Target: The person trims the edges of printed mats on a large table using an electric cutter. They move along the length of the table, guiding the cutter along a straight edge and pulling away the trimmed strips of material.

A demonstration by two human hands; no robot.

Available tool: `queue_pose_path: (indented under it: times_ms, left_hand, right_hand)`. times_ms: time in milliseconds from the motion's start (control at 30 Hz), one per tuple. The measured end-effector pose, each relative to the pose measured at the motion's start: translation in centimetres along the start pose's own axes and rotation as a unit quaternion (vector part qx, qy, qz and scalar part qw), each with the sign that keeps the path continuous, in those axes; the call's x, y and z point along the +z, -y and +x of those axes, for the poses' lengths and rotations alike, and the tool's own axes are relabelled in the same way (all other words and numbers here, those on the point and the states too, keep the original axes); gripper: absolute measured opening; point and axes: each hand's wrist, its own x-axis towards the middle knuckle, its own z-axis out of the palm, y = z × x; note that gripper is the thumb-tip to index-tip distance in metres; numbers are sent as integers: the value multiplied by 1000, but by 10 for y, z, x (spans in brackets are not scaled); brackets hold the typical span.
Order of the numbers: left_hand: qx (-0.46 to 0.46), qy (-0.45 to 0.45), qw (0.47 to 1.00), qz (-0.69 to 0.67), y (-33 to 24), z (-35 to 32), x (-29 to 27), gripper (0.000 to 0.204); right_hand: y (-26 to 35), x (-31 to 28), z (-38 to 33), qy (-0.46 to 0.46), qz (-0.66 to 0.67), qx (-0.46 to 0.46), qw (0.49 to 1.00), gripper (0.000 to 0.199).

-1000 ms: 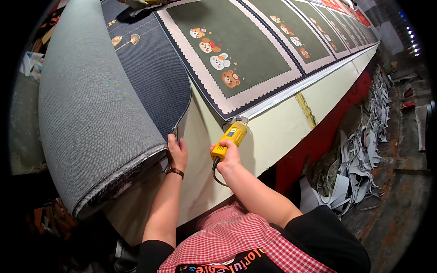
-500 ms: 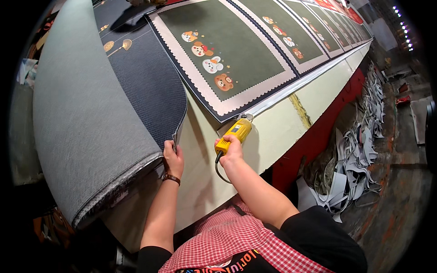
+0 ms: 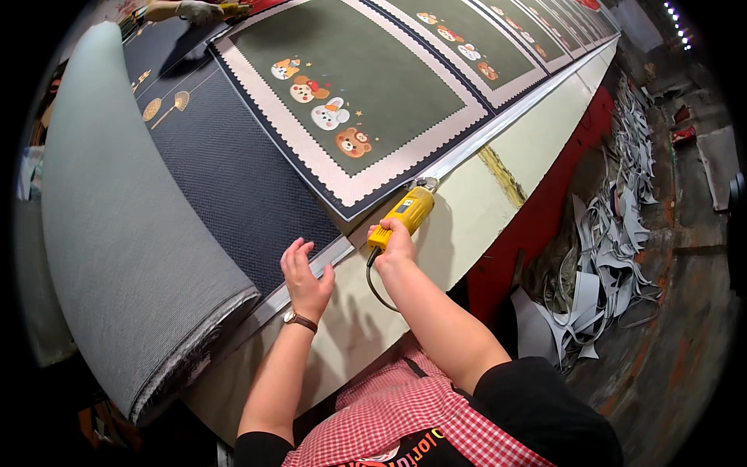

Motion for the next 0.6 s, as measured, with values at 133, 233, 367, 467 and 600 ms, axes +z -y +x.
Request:
queue_pose_path:
  times_ms: [133,233,367,467,600]
  left_hand:
    - [61,20,998,15,-21,41,25,50]
    - [76,63,994,46,-26,70,57,57]
    - [-14,140,982,127,-33,87,101,77]
    - [-137,228,946,185,-46,94,126,107]
    - [-258,241,916,191,-56,97,152,129]
  right_hand:
    - [15,5,12,-18,-39,-37,998,24]
    - [27,5,24,-25,-60,-50,997,25]
    - [39,8,43,-16,-38,-59,997,25]
    - [52,12,57,-27,-36,-70,997,24]
    - [71,15,83,-52,-52,-90,993,26]
